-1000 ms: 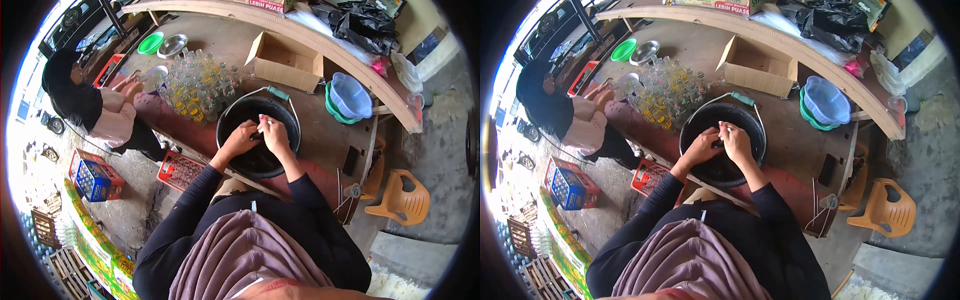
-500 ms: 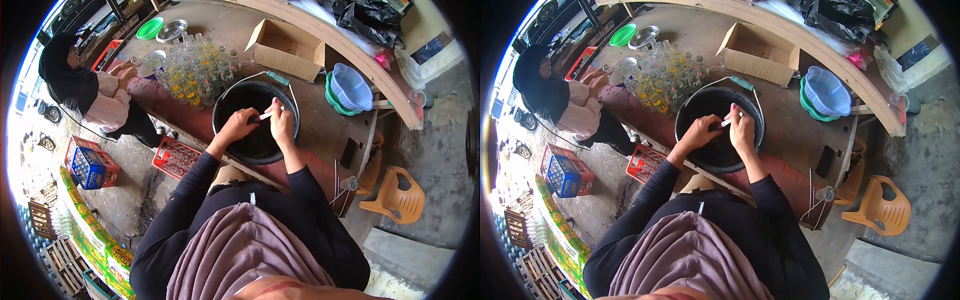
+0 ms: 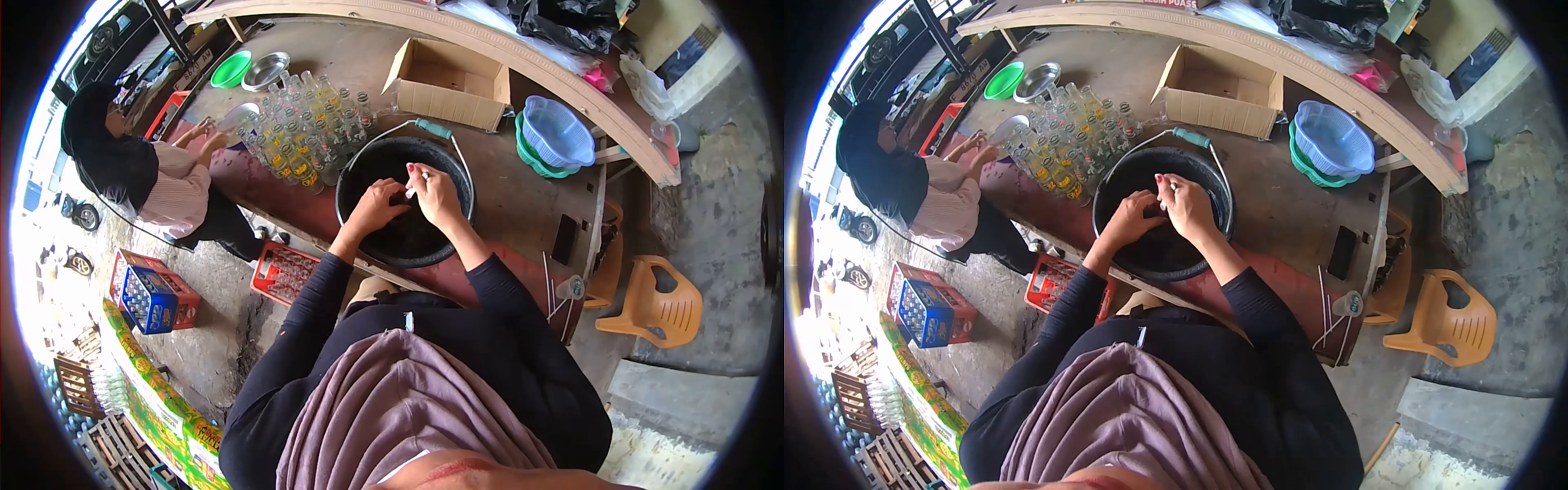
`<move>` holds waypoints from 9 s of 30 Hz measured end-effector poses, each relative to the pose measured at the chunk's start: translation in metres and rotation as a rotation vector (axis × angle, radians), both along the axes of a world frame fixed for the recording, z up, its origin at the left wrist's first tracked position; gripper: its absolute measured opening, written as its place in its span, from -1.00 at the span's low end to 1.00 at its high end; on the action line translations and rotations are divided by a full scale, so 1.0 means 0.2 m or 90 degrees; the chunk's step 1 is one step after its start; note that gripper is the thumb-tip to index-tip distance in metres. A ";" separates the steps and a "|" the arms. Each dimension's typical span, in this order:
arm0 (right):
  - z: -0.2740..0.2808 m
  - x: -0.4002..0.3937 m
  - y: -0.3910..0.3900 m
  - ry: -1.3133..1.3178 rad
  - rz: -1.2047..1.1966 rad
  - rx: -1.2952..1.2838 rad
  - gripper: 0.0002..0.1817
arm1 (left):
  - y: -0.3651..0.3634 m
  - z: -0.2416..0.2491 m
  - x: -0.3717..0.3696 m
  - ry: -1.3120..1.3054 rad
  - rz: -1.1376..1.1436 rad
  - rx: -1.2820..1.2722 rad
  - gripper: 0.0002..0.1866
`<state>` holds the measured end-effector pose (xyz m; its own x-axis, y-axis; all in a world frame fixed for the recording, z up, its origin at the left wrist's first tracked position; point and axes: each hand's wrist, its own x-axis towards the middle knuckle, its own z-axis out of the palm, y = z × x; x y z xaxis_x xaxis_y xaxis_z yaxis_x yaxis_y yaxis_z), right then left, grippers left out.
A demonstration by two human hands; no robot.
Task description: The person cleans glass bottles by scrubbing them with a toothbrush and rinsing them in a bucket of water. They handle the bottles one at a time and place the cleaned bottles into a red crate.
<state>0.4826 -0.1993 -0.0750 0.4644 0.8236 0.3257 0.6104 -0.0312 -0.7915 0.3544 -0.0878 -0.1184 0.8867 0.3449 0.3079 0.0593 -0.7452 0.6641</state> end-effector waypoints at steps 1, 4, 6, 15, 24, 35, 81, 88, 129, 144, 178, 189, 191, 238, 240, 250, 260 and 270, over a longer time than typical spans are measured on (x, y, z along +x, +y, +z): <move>0.07 -0.01 -0.01 0.027 -0.025 0.041 -0.52 | 0.00 0.00 0.01 -0.001 -0.003 0.004 -0.66; 0.18 0.04 -0.04 0.047 -0.032 0.147 -0.50 | -0.02 0.00 0.00 -0.038 0.005 0.016 -0.66; 0.26 0.07 -0.07 0.049 -0.045 0.199 -0.51 | -0.02 0.01 0.00 -0.009 0.047 0.029 -0.67; -0.10 0.08 -0.17 -0.150 -0.017 -0.070 -0.83 | 0.01 0.11 -0.09 -0.088 0.206 0.040 -0.71; -0.21 -0.03 -0.19 -0.284 -0.108 -0.289 -0.80 | 0.05 -0.01 -0.17 0.061 0.203 0.103 -0.68; -0.21 -0.07 -0.21 -0.251 -0.110 -0.289 -0.79 | 0.01 -0.05 -0.13 0.316 0.183 0.242 -0.75; -0.01 -0.17 -0.38 -0.217 -0.037 -0.341 -0.68 | -0.15 0.48 -0.34 -0.051 0.144 -0.074 -0.65; 0.00 -0.16 -0.42 -0.170 -0.090 -0.220 -0.66 | -0.16 0.55 -0.29 -0.133 0.163 -0.066 -0.71; 0.06 -0.44 -0.25 -0.196 -0.384 -0.220 -0.66 | 0.32 0.47 -0.60 -0.358 -0.010 -0.154 -0.57; -0.16 -0.49 -0.20 -0.214 -0.508 -0.182 -0.64 | 0.82 0.41 -0.48 -0.196 -0.030 0.020 -0.69; -0.16 -0.49 -0.21 -0.207 -0.475 -0.198 -0.68 | 0.65 -0.12 -0.39 -0.146 0.056 0.108 -0.39; -0.17 -0.47 -0.24 -0.222 -0.408 -0.291 -0.69 | 0.39 -0.60 -1.32 -0.008 0.463 -0.124 -0.68; -0.19 -0.45 -0.25 -0.212 -0.378 -0.287 -0.69 | 0.35 -0.80 -1.49 0.005 0.563 -0.101 -0.71; -0.08 -0.13 -0.81 -0.184 -0.428 -0.356 -0.64 | 0.38 -3.77 -1.81 0.352 0.677 -0.319 -0.76; -0.06 -0.12 -0.83 -0.192 -0.417 -0.360 -0.64 | 0.39 -3.54 -1.71 0.346 0.756 -0.353 -0.75; -0.18 -0.17 -0.61 0.027 -0.453 -0.308 -0.70 | 0.22 -2.61 -1.77 0.508 0.732 -0.275 -0.70; -0.18 -0.48 -0.23 -0.217 -0.441 -0.427 -0.77 | 0.42 -0.73 -1.77 0.429 0.625 -0.155 -0.69; -0.12 -0.49 -0.19 -0.191 -0.447 -0.344 -0.72 | 0.65 0.55 -1.50 0.090 0.350 -0.205 -0.72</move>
<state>0.3841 -0.2380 -0.1000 0.8717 0.4605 0.1677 0.4884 -0.7882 -0.3745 0.0538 0.0421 -0.0075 0.5786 0.8156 0.0070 0.4787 -0.3466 0.8067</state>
